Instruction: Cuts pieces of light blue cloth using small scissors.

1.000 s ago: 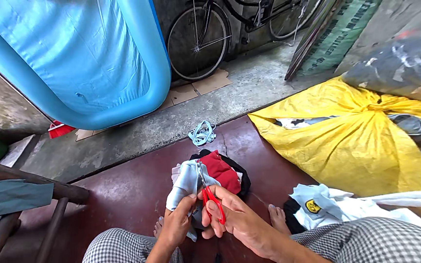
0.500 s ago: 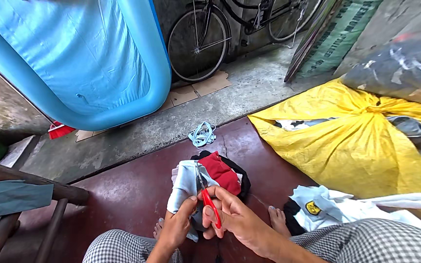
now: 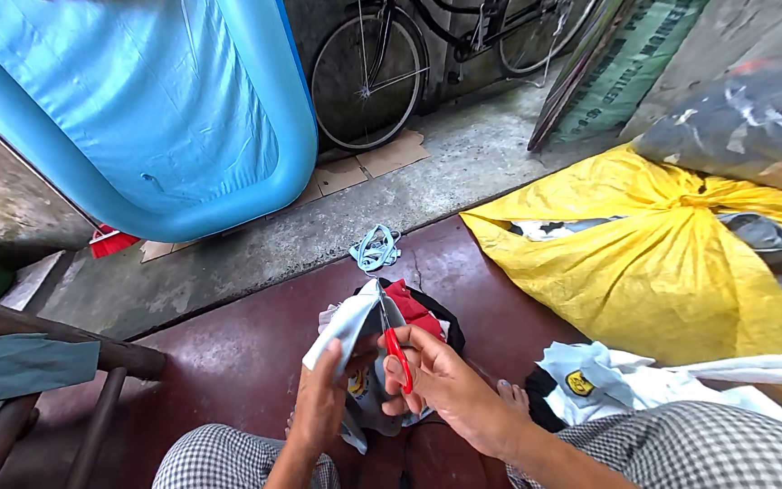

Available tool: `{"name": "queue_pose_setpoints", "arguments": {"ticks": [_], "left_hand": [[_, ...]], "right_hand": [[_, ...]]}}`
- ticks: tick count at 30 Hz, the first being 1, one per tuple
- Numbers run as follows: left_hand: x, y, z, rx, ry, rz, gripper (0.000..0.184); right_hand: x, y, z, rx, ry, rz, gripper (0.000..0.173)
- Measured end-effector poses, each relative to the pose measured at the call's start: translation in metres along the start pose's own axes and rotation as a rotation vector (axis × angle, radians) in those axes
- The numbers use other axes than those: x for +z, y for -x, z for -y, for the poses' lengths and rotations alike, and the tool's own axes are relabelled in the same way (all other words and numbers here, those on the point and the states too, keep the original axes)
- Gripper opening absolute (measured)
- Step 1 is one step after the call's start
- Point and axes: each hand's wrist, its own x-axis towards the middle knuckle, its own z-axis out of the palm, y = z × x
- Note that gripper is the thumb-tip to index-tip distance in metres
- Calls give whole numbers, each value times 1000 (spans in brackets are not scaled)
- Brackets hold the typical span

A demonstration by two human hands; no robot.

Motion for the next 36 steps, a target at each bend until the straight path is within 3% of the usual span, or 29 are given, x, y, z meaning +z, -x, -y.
{"name": "queue_pose_setpoints", "arguments": {"ticks": [4, 8, 15, 19, 22, 24, 25, 28, 30, 32, 34, 36], "left_hand": [[5, -6, -11, -125, 184, -132, 52], [5, -5, -3, -240, 342, -176, 21], [3, 7, 13, -448, 608, 8, 12], [6, 7, 21, -378, 545, 60, 17], [11, -4, 18, -237, 465, -81, 51], [10, -19, 10, -302, 594, -294, 71], [6, -26, 8, -329, 647, -394, 68], [0, -36, 11, -324, 694, -531, 30], [1, -35, 15, -347, 756, -518, 17], [2, -26, 24, -355, 864, -463, 19], [8, -9, 38, -347, 954, -324, 20], [16, 9, 53, -340, 1026, -85, 19]], "right_hand": [[-2, -2, 2, 24, 12, -5, 34], [-4, -5, 1, 23, 16, -39, 33], [-14, -13, 1, -60, 156, 39, 36], [-17, -15, 9, -89, 225, 127, 37], [-20, -16, 15, -135, 240, 163, 40], [-23, -17, 18, -162, 232, 170, 40], [-24, -17, 20, -170, 231, 169, 41], [-27, -17, 26, -179, 223, 184, 39], [-27, -16, 29, -183, 230, 185, 38], [-28, -15, 30, -184, 231, 169, 37], [-31, -15, 28, -188, 232, 165, 38], [-34, -17, 27, -192, 253, 167, 39]]}}
